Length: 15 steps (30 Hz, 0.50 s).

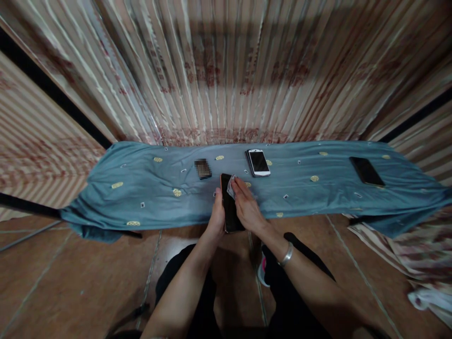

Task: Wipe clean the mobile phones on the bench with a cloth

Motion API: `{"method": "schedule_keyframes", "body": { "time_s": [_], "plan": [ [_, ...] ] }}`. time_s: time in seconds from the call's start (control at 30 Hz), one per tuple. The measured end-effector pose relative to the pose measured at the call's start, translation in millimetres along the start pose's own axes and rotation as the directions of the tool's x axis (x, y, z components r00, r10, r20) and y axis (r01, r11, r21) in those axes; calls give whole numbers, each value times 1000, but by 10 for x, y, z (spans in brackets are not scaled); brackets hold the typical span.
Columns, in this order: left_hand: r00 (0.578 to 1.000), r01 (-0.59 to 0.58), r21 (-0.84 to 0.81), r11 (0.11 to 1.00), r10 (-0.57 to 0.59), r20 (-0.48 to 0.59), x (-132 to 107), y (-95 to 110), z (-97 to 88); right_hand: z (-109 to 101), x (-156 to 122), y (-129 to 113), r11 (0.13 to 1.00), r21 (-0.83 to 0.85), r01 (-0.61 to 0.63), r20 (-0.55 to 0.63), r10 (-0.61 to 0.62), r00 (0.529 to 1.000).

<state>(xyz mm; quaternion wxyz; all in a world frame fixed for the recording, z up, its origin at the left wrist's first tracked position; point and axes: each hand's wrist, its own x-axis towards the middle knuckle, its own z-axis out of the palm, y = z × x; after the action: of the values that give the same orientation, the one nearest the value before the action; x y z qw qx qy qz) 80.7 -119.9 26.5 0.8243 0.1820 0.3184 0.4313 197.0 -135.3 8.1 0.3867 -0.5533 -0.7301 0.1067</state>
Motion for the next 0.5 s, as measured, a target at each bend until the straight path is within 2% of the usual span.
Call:
{"method": "schedule_keyframes", "body": {
  "time_s": [0.07,0.23,0.37,0.5],
  "plan": [
    [998,-50,-20,999,50,-25,-38,16,48,-15,4,-41,999,-14,30,27,-29,999],
    [997,-81,-23,996,81,11,-79,-28,72,-78,56,-107,999,-39,29,20,-29,999],
    [997,-78,-27,997,77,-18,-109,20,76,-37,52,-172,995,-43,92,42,-90,995],
    [991,-123,-43,992,120,-58,-123,92,79,15,39,-218,988,-19,156,63,-154,986]
  ]
}}
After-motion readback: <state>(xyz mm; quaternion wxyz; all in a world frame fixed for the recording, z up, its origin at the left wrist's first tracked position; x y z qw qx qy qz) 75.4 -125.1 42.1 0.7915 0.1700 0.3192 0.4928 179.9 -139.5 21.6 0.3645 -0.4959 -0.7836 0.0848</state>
